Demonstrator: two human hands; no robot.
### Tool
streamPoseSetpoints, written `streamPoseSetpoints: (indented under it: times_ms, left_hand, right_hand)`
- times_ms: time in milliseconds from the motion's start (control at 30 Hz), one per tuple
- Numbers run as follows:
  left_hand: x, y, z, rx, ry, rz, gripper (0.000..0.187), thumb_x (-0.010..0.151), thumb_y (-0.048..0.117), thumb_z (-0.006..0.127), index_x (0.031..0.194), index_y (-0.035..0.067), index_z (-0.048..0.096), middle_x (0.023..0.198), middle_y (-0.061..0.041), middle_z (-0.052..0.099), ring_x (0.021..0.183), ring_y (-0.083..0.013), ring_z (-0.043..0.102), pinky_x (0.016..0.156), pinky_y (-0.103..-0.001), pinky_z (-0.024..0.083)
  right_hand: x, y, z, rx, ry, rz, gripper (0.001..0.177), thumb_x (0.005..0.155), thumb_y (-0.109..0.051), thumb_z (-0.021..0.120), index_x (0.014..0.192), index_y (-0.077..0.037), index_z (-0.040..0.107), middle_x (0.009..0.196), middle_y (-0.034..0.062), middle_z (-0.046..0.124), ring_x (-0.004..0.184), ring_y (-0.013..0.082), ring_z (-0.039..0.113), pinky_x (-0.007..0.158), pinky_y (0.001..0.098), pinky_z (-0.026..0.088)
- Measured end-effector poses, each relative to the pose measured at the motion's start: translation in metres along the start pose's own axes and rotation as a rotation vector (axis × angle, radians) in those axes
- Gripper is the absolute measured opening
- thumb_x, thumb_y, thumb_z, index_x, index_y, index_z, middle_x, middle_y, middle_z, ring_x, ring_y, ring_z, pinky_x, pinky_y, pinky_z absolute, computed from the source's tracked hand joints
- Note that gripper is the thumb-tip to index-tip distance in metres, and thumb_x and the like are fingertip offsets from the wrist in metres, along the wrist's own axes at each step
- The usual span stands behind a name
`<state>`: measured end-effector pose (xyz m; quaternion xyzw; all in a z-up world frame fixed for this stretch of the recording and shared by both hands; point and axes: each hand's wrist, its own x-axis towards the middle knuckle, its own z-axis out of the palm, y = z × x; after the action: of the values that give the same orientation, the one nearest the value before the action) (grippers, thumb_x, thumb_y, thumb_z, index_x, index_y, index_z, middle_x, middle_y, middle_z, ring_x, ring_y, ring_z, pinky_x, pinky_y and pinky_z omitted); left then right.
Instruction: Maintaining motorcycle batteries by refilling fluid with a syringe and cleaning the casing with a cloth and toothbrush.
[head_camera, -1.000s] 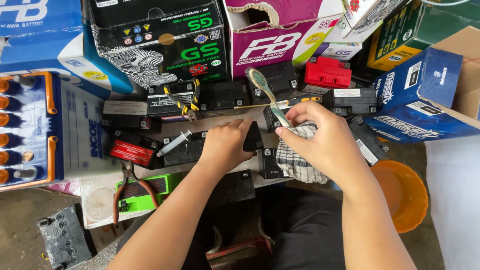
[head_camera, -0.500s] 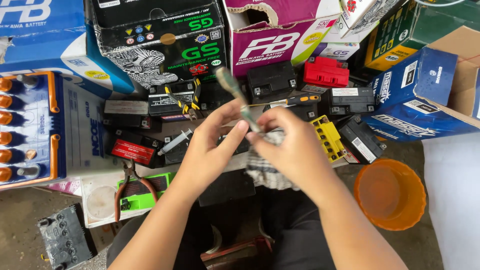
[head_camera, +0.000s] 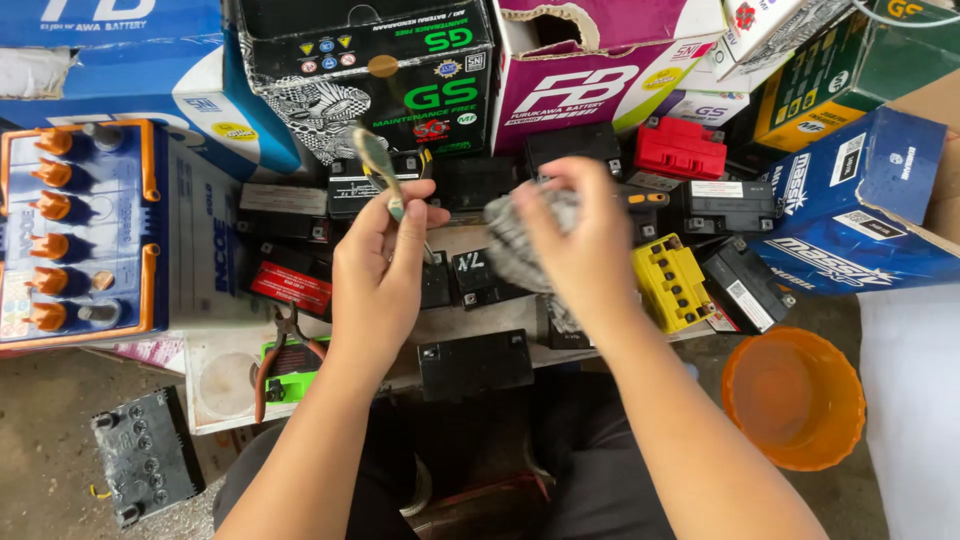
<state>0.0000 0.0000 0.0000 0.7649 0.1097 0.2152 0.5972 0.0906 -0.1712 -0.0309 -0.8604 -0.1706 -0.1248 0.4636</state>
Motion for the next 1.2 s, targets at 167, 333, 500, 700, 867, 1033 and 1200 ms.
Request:
streamPoseSetpoints:
  times_ms: [167, 333, 500, 700, 867, 1033, 1200]
  left_hand:
    - [0.004, -0.005, -0.007, 0.010, 0.001, -0.022, 0.026, 0.110, 0.018, 0.051, 0.124, 0.003, 0.067, 0.096, -0.014, 0.077, 0.098, -0.0195, 0.074, 0.084, -0.034, 0.058]
    - [0.006, 0.001, -0.021, 0.058, -0.002, -0.034, 0.027, 0.110, 0.016, 0.050, 0.123, 0.000, 0.067, 0.095, -0.016, 0.076, 0.098, -0.0240, 0.075, 0.083, -0.037, 0.059]
    - [0.007, -0.002, -0.033, 0.131, -0.038, -0.027, 0.026, 0.109, 0.016, 0.052, 0.123, 0.002, 0.068, 0.095, -0.015, 0.077, 0.099, -0.0250, 0.077, 0.082, -0.038, 0.060]
    - [0.012, 0.003, -0.042, 0.171, -0.074, -0.023, 0.024, 0.109, 0.011, 0.050, 0.123, 0.001, 0.067, 0.091, -0.013, 0.074, 0.089, -0.0211, 0.074, 0.078, -0.037, 0.058]
    - [0.016, -0.016, -0.055, 0.386, -0.142, 0.010, 0.022, 0.104, 0.002, 0.052, 0.119, 0.001, 0.068, 0.083, -0.017, 0.070, 0.078, -0.0298, 0.072, 0.069, -0.041, 0.057]
    - [0.012, -0.046, -0.065, 0.528, -0.152, -0.190, 0.014, 0.098, 0.008, 0.060, 0.106, 0.011, 0.070, 0.090, -0.015, 0.069, 0.081, -0.0332, 0.071, 0.073, -0.043, 0.058]
    - [0.009, -0.058, -0.066, 0.703, -0.315, -0.363, 0.034, 0.082, 0.017, 0.078, 0.114, 0.013, 0.068, 0.107, -0.013, 0.063, 0.103, -0.0384, 0.070, 0.087, -0.049, 0.059]
  right_hand:
    - [-0.027, 0.009, 0.032, -0.227, -0.501, -0.237, 0.042, 0.087, -0.022, 0.081, 0.123, -0.007, 0.065, 0.110, 0.0165, 0.063, 0.111, 0.0384, 0.064, 0.094, 0.0515, 0.053]
    - [-0.030, 0.028, 0.027, -0.503, -0.587, -0.478, 0.059, 0.074, -0.015, 0.087, 0.127, -0.008, 0.064, 0.111, 0.0152, 0.055, 0.112, 0.0398, 0.058, 0.088, 0.0517, 0.049]
    - [-0.022, 0.014, 0.007, -0.541, -0.633, -0.319, 0.053, 0.080, 0.002, 0.071, 0.131, -0.011, 0.061, 0.116, 0.0209, 0.049, 0.109, 0.0508, 0.061, 0.073, 0.0552, 0.063]
    - [0.000, 0.005, -0.020, -0.297, -0.523, 0.000, 0.064, 0.085, 0.013, 0.065, 0.140, -0.019, 0.058, 0.122, 0.0217, 0.049, 0.110, 0.0557, 0.062, 0.081, 0.0606, 0.060]
    - [-0.008, -0.009, 0.010, -0.150, -0.451, -0.107, 0.067, 0.081, 0.007, 0.074, 0.140, -0.022, 0.060, 0.127, 0.0185, 0.050, 0.117, 0.0526, 0.060, 0.092, 0.0579, 0.057]
    - [-0.019, -0.024, 0.028, -0.198, -0.757, -0.212, 0.053, 0.085, 0.001, 0.073, 0.135, -0.013, 0.063, 0.127, 0.0285, 0.054, 0.119, 0.0519, 0.060, 0.096, 0.0591, 0.055]
    - [-0.009, -0.026, 0.019, -0.389, -0.974, -0.270, 0.067, 0.087, -0.022, 0.078, 0.149, -0.019, 0.054, 0.134, 0.0307, 0.055, 0.127, 0.0500, 0.055, 0.102, 0.0592, 0.048]
